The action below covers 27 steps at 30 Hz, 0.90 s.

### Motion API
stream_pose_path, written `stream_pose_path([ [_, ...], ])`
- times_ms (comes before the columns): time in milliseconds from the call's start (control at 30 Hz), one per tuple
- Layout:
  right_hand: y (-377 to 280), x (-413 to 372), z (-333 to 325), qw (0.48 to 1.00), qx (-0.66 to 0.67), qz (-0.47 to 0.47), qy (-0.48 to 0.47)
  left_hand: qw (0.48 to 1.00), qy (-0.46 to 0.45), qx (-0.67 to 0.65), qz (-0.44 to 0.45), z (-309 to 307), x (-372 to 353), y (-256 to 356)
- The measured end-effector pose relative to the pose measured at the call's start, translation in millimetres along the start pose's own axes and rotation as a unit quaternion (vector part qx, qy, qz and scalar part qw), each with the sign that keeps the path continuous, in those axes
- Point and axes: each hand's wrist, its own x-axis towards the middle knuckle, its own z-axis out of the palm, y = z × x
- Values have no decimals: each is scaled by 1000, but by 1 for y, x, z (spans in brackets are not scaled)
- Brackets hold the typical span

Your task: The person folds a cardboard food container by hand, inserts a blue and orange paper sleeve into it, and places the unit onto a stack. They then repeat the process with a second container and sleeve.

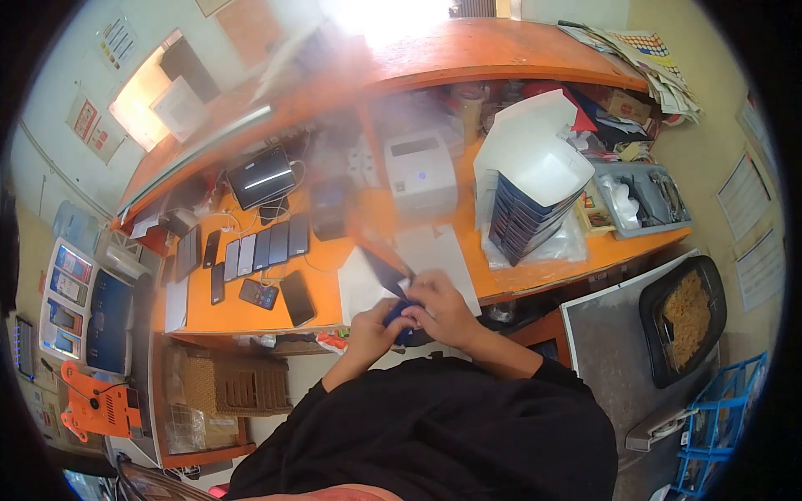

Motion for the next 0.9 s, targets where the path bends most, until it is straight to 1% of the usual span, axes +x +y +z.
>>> stream_pose_path([
  [33,-6,2,4,998,10,21,66,1000,20,17,0,2,3,2],
  [67,-2,-3,18,979,144,107,96,999,42,34,0,5,7,4],
  [100,9,-13,39,935,274,190,124,997,63,51,0,6,9,6],
  [133,11,-14,47,866,396,269,147,997,38,54,29,9,8,6],
  [167,14,-17,41,831,391,392,52,997,11,58,59,12,7,5],
  [200,14,-17,37,828,397,393,42,994,-16,63,91,11,7,7],
  [233,14,-18,33,827,402,393,32,993,-38,31,110,5,6,9],
  [267,17,-19,28,825,406,392,21,989,16,71,128,-4,8,9],
  [300,32,-28,25,861,357,363,8,981,68,111,146,-15,10,7],
  [333,37,-28,15,870,349,348,-16,968,120,150,163,-27,11,3],
  [400,43,-30,-6,885,331,320,-66,937,228,246,92,-51,12,-9],
  [433,48,-35,-14,897,319,293,-86,931,236,263,91,-60,12,-13],
  [500,48,-40,-24,874,345,333,-82,916,252,299,86,-72,11,-19],
  [533,44,-40,-26,861,357,353,-80,928,245,274,66,-69,9,-24],
  [567,38,-39,-28,842,409,346,-59,938,237,248,47,-61,4,-32],
  [600,39,-41,-24,843,405,350,-54,948,229,221,29,-55,1,-33],
  [667,40,-51,-15,844,397,358,-42,969,190,125,-97,-46,-8,-27],
  [700,37,-52,-14,850,385,358,-35,970,168,76,-159,-41,-12,-24],
  [800,27,-52,-11,843,387,373,-6,961,189,-121,-162,-16,-24,-33],
  [833,24,-54,-12,854,366,371,-5,952,185,-168,-176,-10,-28,-36],
  [900,21,-57,-15,873,324,364,-4,958,138,-122,-219,-3,-35,-38],
])
